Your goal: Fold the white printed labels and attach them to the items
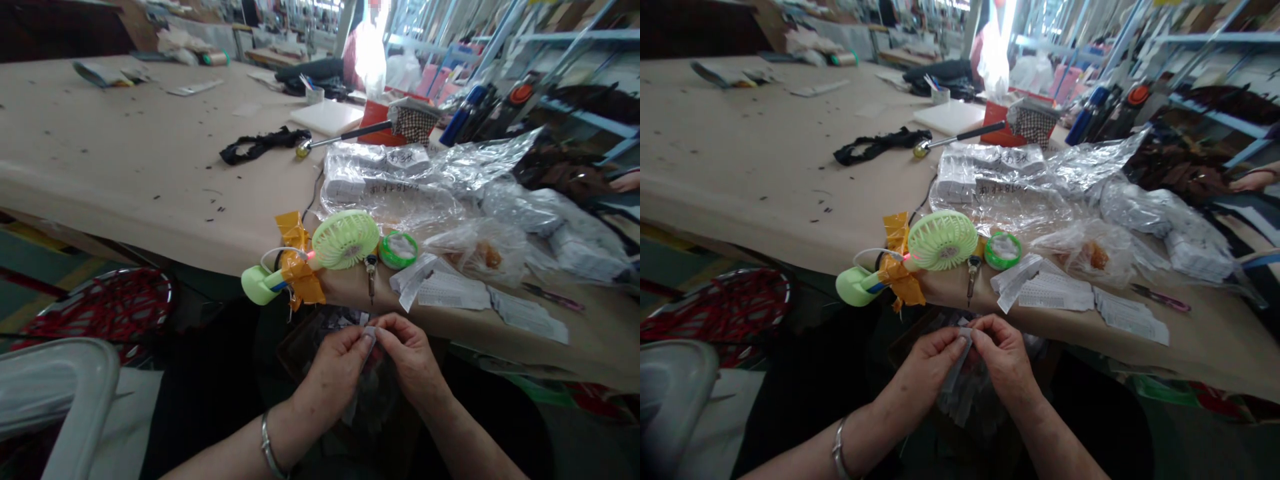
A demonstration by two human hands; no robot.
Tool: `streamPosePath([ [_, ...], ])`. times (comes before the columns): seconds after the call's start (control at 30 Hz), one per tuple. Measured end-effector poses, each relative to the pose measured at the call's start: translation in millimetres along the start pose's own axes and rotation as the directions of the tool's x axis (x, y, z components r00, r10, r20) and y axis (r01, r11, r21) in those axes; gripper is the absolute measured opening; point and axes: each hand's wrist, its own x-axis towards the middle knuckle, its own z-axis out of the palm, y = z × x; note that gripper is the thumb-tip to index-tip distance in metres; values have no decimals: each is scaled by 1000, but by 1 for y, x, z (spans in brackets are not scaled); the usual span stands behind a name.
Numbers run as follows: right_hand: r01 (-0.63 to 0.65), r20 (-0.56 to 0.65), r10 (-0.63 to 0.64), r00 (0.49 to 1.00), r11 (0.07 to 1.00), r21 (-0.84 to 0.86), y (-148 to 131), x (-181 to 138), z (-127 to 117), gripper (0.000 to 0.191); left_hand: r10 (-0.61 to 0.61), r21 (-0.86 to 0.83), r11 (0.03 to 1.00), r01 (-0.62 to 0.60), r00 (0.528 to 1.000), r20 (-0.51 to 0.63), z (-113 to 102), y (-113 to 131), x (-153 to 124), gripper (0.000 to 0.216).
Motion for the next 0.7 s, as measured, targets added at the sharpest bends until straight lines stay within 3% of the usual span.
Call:
streamPosePath([
  [0.13, 80, -61, -83, 995, 995, -56, -4, 7, 2, 15, 226, 206, 954, -216, 974, -28, -6, 6, 8, 12],
  [0.23, 104, -80, -111, 991, 991, -90, -4, 9, 3, 13, 318, 326, 899, -294, 948, -24, -10, 11, 11, 14],
  [0.7, 254, -92, -293, 952, 920, -298, -7, 14, 9, 9, 483, 588, 688, -425, 873, 65, -17, 17, 18, 20],
])
